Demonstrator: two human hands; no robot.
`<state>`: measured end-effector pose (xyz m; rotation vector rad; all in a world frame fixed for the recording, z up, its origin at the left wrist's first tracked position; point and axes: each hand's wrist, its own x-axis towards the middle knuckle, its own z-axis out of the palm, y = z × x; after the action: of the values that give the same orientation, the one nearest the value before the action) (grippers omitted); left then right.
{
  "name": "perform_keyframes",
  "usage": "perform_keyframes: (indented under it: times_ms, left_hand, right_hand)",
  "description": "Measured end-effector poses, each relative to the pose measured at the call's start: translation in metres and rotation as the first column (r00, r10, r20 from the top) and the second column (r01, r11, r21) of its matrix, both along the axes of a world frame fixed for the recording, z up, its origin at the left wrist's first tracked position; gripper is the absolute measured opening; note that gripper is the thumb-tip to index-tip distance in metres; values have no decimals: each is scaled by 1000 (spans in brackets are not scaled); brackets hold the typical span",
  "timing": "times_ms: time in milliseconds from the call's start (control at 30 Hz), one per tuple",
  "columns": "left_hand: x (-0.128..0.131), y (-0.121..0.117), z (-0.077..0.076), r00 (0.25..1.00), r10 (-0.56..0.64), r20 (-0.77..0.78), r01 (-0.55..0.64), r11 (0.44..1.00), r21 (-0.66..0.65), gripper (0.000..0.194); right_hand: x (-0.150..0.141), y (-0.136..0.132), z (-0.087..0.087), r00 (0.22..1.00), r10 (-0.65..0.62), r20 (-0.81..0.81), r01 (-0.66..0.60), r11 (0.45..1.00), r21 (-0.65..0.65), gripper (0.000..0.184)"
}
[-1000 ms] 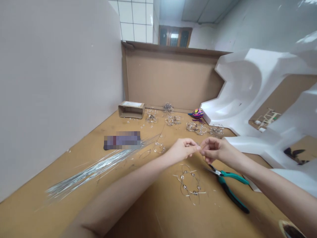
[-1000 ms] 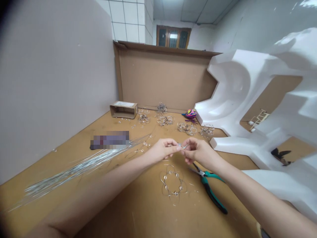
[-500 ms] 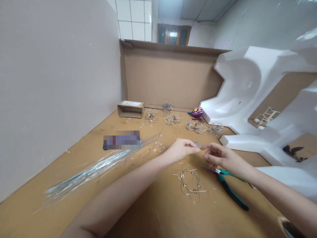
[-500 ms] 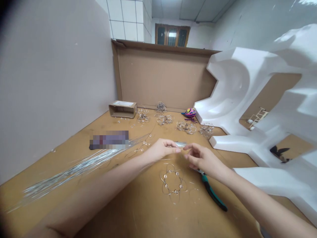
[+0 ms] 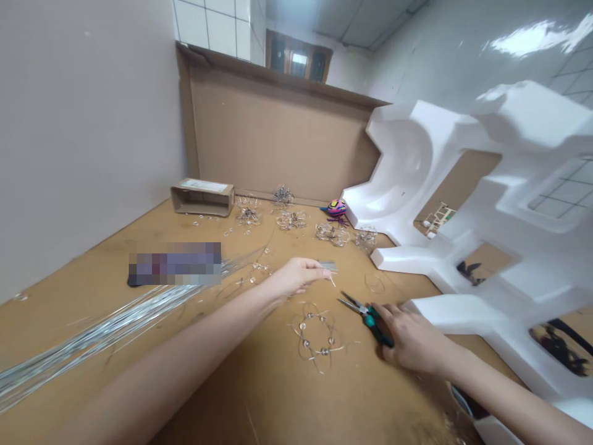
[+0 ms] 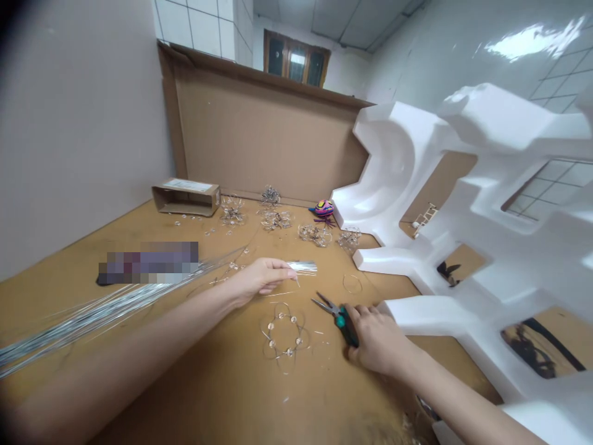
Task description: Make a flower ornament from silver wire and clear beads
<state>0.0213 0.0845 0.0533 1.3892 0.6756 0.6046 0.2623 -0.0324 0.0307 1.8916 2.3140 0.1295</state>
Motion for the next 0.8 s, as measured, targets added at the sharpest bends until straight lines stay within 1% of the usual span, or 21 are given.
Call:
perform_keyframes:
  times_ms: [100,167,200,267,333,400,500,567,600,700,800]
  left_hand:
    - [-1,0,1,1000,-24,11,24,1000,-8,22]
    - [-1,1,0,999,-37,11,37,999,-3,22]
    - [-2,2,-1,999,-40,10,40,999,-1,22]
    - [-3,4,-2,999,-45,13,45,999,-8,23]
    - [-4,5,-3,998,-55,19,56,998,-31,23]
    - [-5,6,-3,996,-86,37,88,995,-54,24]
    - [-6,4,-3,987,-144,70,149,986,-80,25]
    - [-7,3,-2,983,-167,76,174,980,-94,25]
    - [-7,2,-2,982,-173,74,180,978,-101,25]
    - [-7,1,0,979,-191,70,198,973,-115,24]
    - [-6,0,1,975,-209,73,217,968,-127,24]
  right_hand:
    - [-2,6,-2,996,-62,69,57,995,76,31]
    - [-1,8,-1,995,-89,48,81,985,154,18]
    - [0,8,1,997,-80,19,74,979,192,15]
    - [3,7,8,999,-25,-46,36,968,247,18]
    - [6,5,20,995,68,-78,-44,959,280,21]
    - [10,5,33,984,173,-39,-152,935,319,24]
    - [13,6,52,944,308,119,-330,859,391,27]
    - [13,9,63,911,349,219,-411,812,415,26]
    - [12,10,67,896,360,261,-440,797,413,25]
    - [8,13,78,860,369,353,-493,780,385,23]
    - [5,15,85,839,363,406,-516,767,381,26]
